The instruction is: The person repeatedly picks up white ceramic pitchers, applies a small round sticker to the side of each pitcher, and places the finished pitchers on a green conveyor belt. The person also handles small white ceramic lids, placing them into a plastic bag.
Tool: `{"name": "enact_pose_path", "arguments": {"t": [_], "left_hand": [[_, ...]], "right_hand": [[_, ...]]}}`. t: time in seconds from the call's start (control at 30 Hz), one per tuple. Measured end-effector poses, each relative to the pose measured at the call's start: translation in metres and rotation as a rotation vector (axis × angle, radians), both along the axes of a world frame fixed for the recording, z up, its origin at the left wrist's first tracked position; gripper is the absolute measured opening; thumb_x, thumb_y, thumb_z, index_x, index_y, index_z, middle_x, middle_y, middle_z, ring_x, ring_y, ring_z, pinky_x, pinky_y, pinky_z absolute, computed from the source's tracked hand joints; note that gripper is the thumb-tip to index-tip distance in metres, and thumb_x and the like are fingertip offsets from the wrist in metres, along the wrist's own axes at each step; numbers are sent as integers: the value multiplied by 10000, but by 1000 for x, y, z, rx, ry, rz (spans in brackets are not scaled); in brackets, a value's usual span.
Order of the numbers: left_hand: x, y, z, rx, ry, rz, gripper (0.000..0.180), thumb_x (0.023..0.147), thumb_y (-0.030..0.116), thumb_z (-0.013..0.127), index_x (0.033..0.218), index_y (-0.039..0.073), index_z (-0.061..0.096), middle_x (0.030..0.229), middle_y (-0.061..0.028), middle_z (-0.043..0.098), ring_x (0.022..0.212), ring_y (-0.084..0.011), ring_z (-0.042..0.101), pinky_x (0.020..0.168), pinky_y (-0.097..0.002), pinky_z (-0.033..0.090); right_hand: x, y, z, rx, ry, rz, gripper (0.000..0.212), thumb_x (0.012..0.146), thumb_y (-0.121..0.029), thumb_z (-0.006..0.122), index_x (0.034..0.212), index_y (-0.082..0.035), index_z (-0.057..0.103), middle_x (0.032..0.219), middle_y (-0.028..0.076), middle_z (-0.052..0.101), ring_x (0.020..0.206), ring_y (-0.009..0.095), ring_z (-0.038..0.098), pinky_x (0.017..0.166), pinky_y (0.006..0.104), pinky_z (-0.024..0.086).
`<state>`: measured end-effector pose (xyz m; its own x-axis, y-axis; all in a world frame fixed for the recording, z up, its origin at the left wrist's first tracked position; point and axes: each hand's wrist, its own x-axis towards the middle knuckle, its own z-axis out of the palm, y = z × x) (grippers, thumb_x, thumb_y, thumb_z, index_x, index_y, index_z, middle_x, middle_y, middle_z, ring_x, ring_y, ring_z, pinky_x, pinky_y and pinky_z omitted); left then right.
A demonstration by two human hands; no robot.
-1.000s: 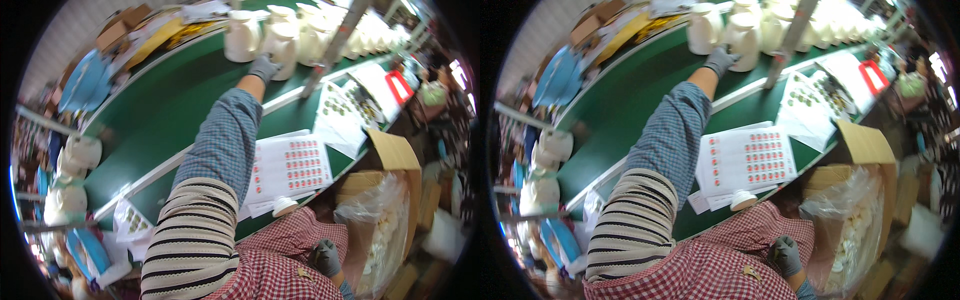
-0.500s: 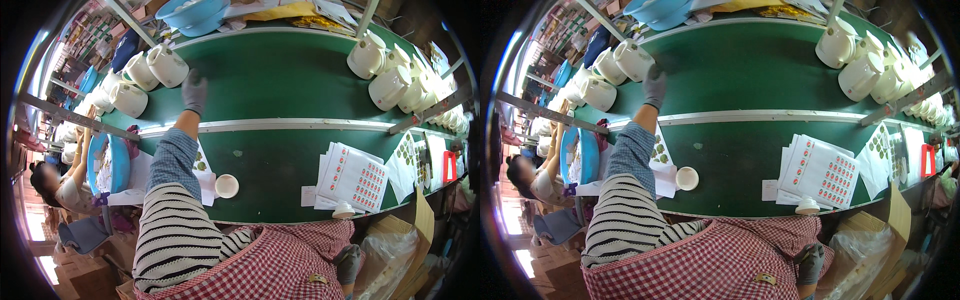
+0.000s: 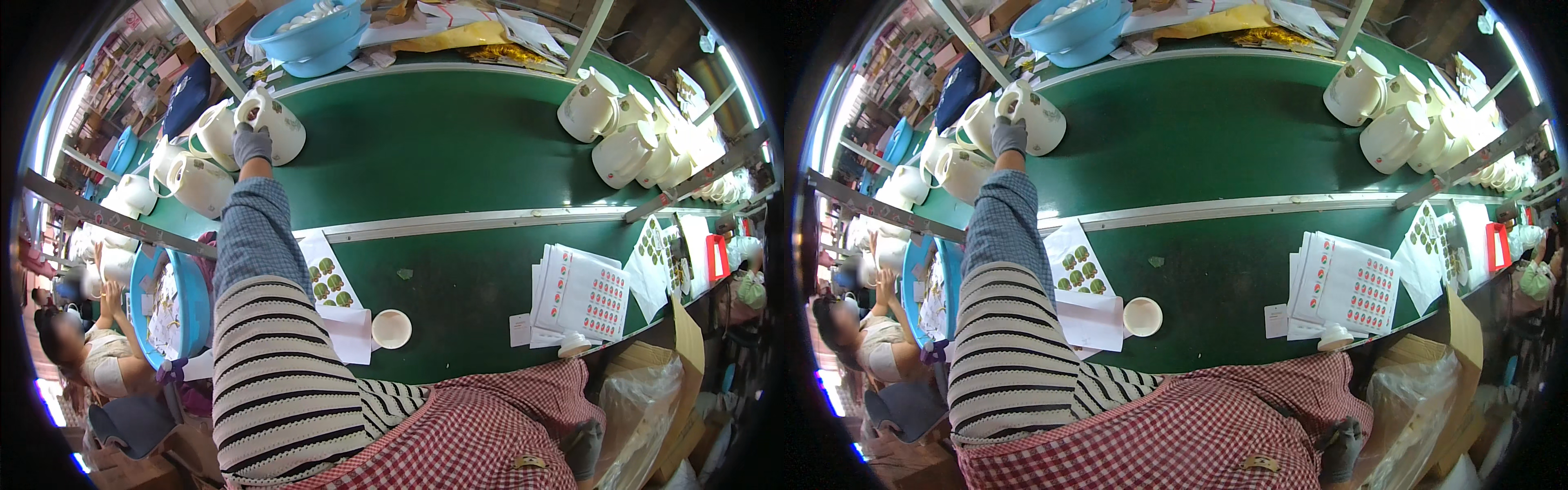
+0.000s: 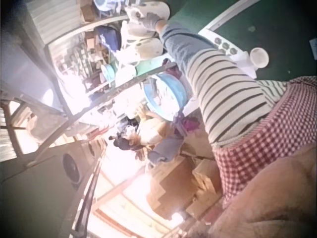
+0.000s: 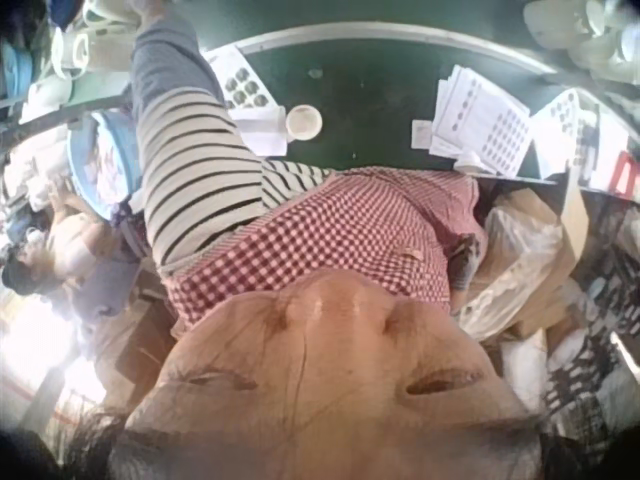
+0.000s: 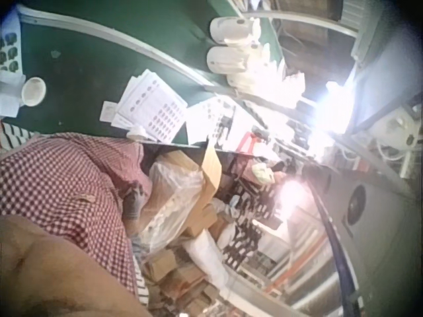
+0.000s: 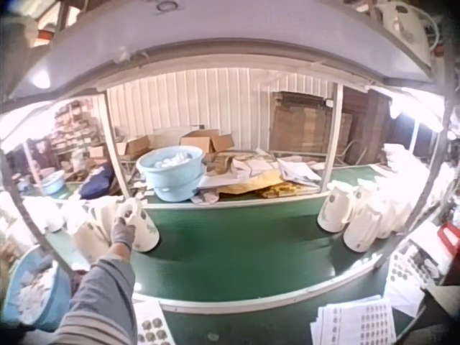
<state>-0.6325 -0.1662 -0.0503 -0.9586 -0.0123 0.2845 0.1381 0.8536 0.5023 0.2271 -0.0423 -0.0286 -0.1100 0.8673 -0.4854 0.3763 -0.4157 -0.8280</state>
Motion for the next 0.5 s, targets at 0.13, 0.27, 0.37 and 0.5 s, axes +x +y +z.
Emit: {"name": "enact_pose_path", "arguments": {"t": [0.13, 0.27, 0.37, 0.5], "left_hand": [[29, 12, -23, 171, 179, -1, 313, 786, 303, 756, 970, 59, 688, 1141, -163, 629, 1027, -362, 629, 914, -428, 490], [52, 24, -9, 200, 155, -265, 274, 765, 282, 788, 866, 64, 658, 908, -110, 672, 849, -308, 653, 760, -409, 505], [117, 51, 12, 437, -44, -687, 229, 783, 174, 799, 826, 46, 615, 717, -21, 620, 661, -119, 567, 622, -285, 472], [234, 77, 32, 733, -312, -1206, 204, 782, -57, 757, 838, -3, 568, 1173, -101, 665, 906, -108, 586, 813, -262, 519]], "right_hand": [[9, -7, -5, 55, -51, 57, 219, 954, -113, 486, 742, -65, 468, 632, 85, 444, 571, 245, 463, 565, 365, 390], [35, 1, -28, 154, -6, 105, 322, 974, -350, 578, 759, -122, 503, 567, 27, 529, 432, 142, 489, 421, 277, 379], [14, 1, -13, -9, 190, -59, 315, 979, -326, 579, 754, -112, 525, 559, 30, 539, 436, 142, 501, 432, 278, 387], [9, -4, -13, -61, 256, -85, 287, 980, -286, 568, 767, -97, 535, 565, 51, 548, 439, 153, 507, 450, 284, 406]]}}
